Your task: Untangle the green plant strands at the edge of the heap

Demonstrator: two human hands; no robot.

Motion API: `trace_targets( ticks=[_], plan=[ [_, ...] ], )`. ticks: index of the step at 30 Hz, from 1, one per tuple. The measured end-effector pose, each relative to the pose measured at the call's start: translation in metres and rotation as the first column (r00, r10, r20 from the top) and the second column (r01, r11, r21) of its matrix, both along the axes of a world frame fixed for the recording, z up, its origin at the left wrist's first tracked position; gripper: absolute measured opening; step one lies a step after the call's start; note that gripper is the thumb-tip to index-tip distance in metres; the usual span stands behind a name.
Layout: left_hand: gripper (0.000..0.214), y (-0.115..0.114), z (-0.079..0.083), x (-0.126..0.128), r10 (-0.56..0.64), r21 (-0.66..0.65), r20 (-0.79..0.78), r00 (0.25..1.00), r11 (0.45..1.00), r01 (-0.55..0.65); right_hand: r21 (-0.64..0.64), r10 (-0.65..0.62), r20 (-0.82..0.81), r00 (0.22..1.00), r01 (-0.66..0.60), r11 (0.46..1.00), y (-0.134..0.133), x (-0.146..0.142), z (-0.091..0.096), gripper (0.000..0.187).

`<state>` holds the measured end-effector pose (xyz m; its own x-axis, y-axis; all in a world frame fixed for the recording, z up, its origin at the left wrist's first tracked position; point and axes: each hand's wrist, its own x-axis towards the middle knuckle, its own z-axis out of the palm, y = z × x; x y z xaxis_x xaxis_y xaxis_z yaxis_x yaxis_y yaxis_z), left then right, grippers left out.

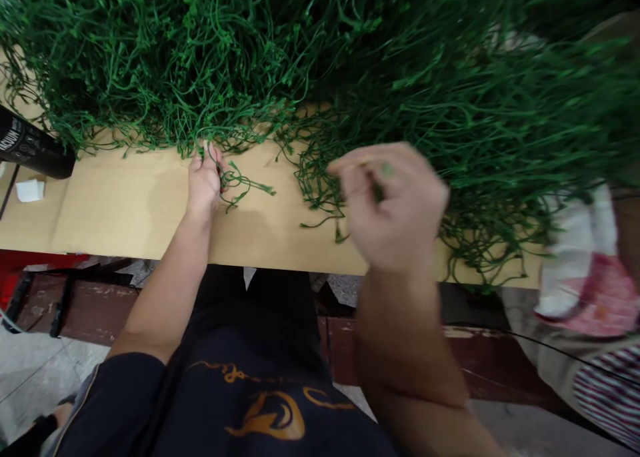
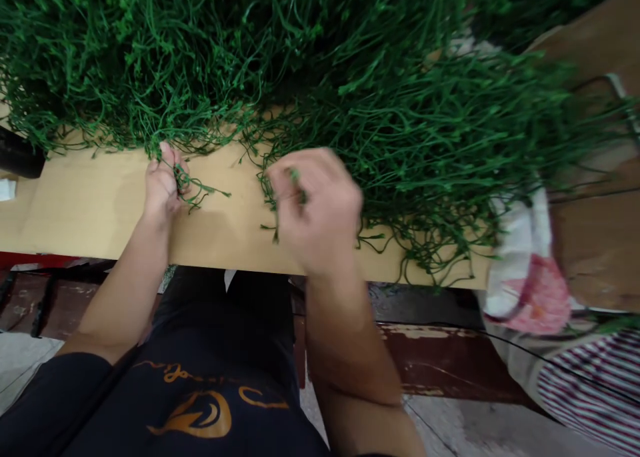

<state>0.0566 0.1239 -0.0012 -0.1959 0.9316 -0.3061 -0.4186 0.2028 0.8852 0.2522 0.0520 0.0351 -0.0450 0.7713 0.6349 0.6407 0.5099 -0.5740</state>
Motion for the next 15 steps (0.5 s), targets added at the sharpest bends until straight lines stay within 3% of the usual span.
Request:
trace_targets(
  ticks=[1, 3, 5, 8, 10, 12, 15],
  plan=[
    [0.038, 0.000, -0.002, 0.001, 0.013, 0.012, -0.018, 1.000, 1.000, -0.012, -0.053, -0.132, 0.042, 0.990, 0.134, 0.990, 0.008, 0.017, -0.002, 0.016],
    [0.035, 0.001, -0.005, 0.005, 0.066, 0.059, -0.076, 0.995, 0.996, -0.062, -0.133, -0.298, 0.099, 0.949, 0.310, 0.942, 0.018, 0.042, -0.006, 0.034],
    [0.034, 0.004, -0.009, 0.009, 0.055, 0.077, -0.115, 0.992, 0.996, -0.046, -0.084, -0.356, 0.117, 0.927, 0.367, 0.926, 0.020, 0.047, -0.009, 0.049],
    [0.035, 0.007, -0.013, 0.012, 0.049, 0.089, -0.200, 0.979, 0.996, -0.032, 0.032, -0.198, 0.151, 0.968, 0.196, 0.980, 0.015, 0.018, -0.010, 0.046],
    [0.036, 0.008, -0.015, 0.012, 0.052, 0.094, -0.262, 0.964, 0.995, -0.028, -0.021, 0.009, 0.185, 0.983, -0.005, 1.000, 0.015, -0.014, -0.010, 0.040],
    [0.036, 0.007, -0.016, 0.010, 0.050, 0.115, -0.298, 0.953, 0.993, -0.017, -0.093, 0.179, 0.195, 0.964, -0.163, 0.982, 0.019, -0.042, -0.011, 0.034],
    [0.034, 0.004, -0.016, 0.008, 0.054, 0.164, -0.296, 0.954, 0.987, -0.005, -0.145, 0.293, 0.186, 0.938, -0.269, 0.952, 0.027, -0.061, -0.015, 0.023]
  ],
)
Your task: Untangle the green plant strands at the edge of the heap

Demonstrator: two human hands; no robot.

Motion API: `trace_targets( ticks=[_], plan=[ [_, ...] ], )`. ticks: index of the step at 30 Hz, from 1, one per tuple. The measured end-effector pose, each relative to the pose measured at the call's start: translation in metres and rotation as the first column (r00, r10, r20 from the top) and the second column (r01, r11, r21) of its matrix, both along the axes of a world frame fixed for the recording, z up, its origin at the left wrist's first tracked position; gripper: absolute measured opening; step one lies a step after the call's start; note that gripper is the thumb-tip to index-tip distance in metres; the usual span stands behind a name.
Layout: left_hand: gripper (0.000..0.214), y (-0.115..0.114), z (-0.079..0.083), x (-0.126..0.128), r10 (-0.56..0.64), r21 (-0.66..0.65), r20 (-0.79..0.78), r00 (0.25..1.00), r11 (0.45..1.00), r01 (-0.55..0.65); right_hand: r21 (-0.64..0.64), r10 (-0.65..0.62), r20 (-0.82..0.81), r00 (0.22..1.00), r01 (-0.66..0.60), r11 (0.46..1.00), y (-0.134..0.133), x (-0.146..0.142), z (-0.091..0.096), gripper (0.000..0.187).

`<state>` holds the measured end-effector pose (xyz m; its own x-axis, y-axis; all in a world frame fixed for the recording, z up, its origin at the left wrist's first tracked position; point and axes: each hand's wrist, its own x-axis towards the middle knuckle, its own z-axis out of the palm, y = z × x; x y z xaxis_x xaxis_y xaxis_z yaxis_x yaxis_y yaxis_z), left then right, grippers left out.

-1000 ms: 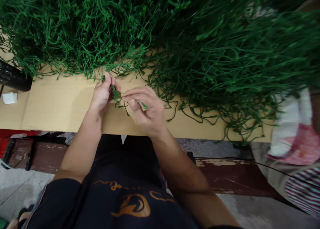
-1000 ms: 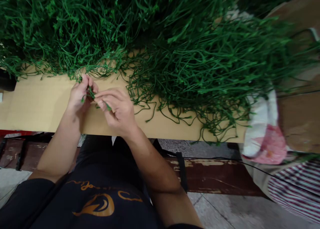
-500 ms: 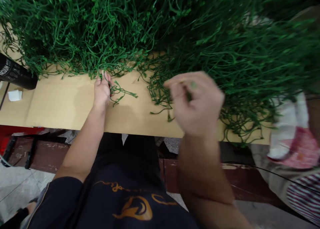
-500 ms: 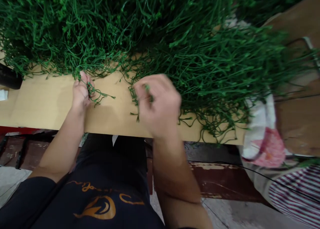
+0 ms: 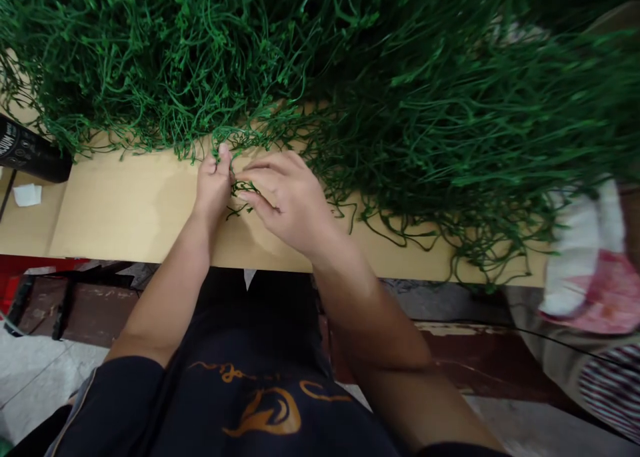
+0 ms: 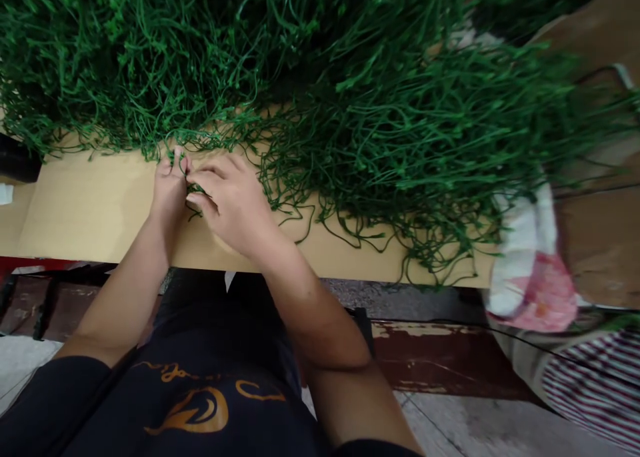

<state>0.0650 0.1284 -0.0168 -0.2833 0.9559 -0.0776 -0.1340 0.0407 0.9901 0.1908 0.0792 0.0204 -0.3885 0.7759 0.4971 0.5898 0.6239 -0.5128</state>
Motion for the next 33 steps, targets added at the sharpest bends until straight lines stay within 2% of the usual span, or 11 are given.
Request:
trace_targets(
  ticks=[6, 9, 13, 16, 20, 23, 26, 29, 33],
  plan=[
    [0.033, 0.001, 0.003, 0.002, -0.042, -0.033, 0.071, 0.997, 0.998, 0.044, -0.075, -0.074, -0.135, 0.988, 0.064, 0.995, 0.003, 0.010, -0.008, 0.028],
    [0.032, 0.003, 0.002, 0.003, -0.023, -0.048, 0.094, 0.995, 0.998, 0.027, -0.147, -0.086, -0.180, 0.980, 0.059, 0.987, 0.000, 0.011, -0.010, 0.031],
    [0.032, 0.005, -0.001, 0.001, 0.033, -0.036, 0.108, 0.994, 0.999, -0.029, -0.251, -0.046, -0.248, 0.968, -0.018, 0.968, -0.002, 0.009, -0.018, 0.038],
    [0.036, 0.005, -0.001, -0.002, 0.017, -0.031, 0.083, 0.996, 0.999, -0.015, -0.370, -0.056, -0.385, 0.921, -0.098, 0.924, -0.002, 0.008, -0.028, 0.040],
    [0.040, 0.003, 0.000, -0.003, 0.007, -0.025, 0.045, 0.999, 1.000, -0.006, -0.455, -0.020, -0.418, 0.908, -0.190, 0.870, -0.004, 0.005, -0.037, 0.030],
    [0.039, 0.002, 0.003, -0.003, 0.011, -0.033, 0.057, 0.998, 0.999, -0.009, -0.469, -0.012, -0.397, 0.918, -0.192, 0.862, -0.006, 0.000, -0.034, 0.017],
    [0.037, 0.000, 0.006, -0.002, -0.003, -0.051, 0.046, 0.999, 0.999, 0.005, -0.454, -0.077, -0.391, 0.917, -0.120, 0.883, -0.010, -0.002, -0.029, 0.011],
    [0.040, -0.002, 0.008, -0.002, -0.017, -0.047, 0.004, 1.000, 0.999, 0.018, -0.349, -0.113, -0.372, 0.922, -0.026, 0.937, -0.016, -0.002, -0.028, 0.016],
    [0.043, -0.003, 0.009, 0.001, 0.004, -0.053, -0.001, 1.000, 0.999, -0.004, -0.178, -0.052, -0.316, 0.947, -0.006, 0.984, -0.031, -0.005, -0.029, 0.019]
  ],
)
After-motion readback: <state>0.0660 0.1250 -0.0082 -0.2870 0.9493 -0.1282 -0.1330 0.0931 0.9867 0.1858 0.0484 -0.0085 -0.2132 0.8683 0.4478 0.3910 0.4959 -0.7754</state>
